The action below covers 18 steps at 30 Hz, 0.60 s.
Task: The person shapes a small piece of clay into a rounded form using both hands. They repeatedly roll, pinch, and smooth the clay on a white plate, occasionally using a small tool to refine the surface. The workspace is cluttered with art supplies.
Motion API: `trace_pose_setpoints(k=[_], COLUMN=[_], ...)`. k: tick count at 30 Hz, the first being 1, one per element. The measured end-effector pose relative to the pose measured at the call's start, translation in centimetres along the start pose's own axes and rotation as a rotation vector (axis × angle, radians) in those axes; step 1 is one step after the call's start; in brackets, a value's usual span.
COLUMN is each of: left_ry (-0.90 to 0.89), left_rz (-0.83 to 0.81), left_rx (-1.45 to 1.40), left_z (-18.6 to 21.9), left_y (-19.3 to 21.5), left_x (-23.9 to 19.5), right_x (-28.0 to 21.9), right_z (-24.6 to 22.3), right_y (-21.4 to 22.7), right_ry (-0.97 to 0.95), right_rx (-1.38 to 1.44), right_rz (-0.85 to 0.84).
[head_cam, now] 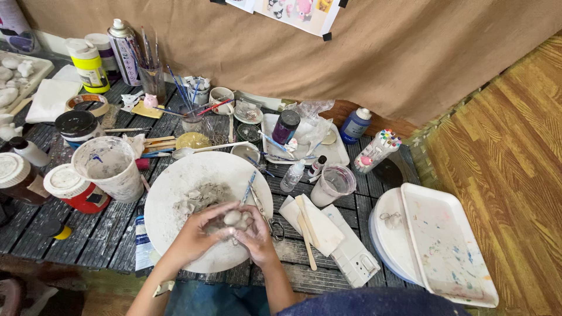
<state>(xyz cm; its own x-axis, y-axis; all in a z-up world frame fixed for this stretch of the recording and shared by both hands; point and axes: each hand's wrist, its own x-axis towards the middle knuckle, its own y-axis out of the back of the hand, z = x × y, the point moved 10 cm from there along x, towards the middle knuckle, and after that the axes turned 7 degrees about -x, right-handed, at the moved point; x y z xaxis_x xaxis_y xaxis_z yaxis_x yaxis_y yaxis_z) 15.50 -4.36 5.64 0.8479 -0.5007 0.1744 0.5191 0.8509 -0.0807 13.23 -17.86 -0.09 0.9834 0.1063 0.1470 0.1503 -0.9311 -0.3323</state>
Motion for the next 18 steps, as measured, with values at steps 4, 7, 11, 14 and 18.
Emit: trace_pose_setpoints(k=[4,7,11,14,18], left_ry=[0.035,0.07,0.041,0.033,0.074], left_rz=[-0.011,0.02,0.027,0.095,0.238], left_rx=[-0.077,-0.152,-0.27,-0.138,-0.117], left_z=[1.0,0.8,1.0,0.6,-0.3], left_y=[-0.4,-0.2,0.1,0.8,2.3], left_x=[0.5,0.5,0.2,-0.2,-1.3], right_x=[0.2,0.1,0.2,0.2,0.2], right_z=[0.2,0.4,0.1,-0.4,-1.7], right_y=[0.0,0.1,-0.1,-0.8,-1.3], right_ry=[-0.043,-0.038,0.003,-0.013,-0.082], right_rx=[-0.045,-0.045,-0.051,-0.116,-0.174], right_rz=[0.025,0.021,0.01,-0.011,-0.041])
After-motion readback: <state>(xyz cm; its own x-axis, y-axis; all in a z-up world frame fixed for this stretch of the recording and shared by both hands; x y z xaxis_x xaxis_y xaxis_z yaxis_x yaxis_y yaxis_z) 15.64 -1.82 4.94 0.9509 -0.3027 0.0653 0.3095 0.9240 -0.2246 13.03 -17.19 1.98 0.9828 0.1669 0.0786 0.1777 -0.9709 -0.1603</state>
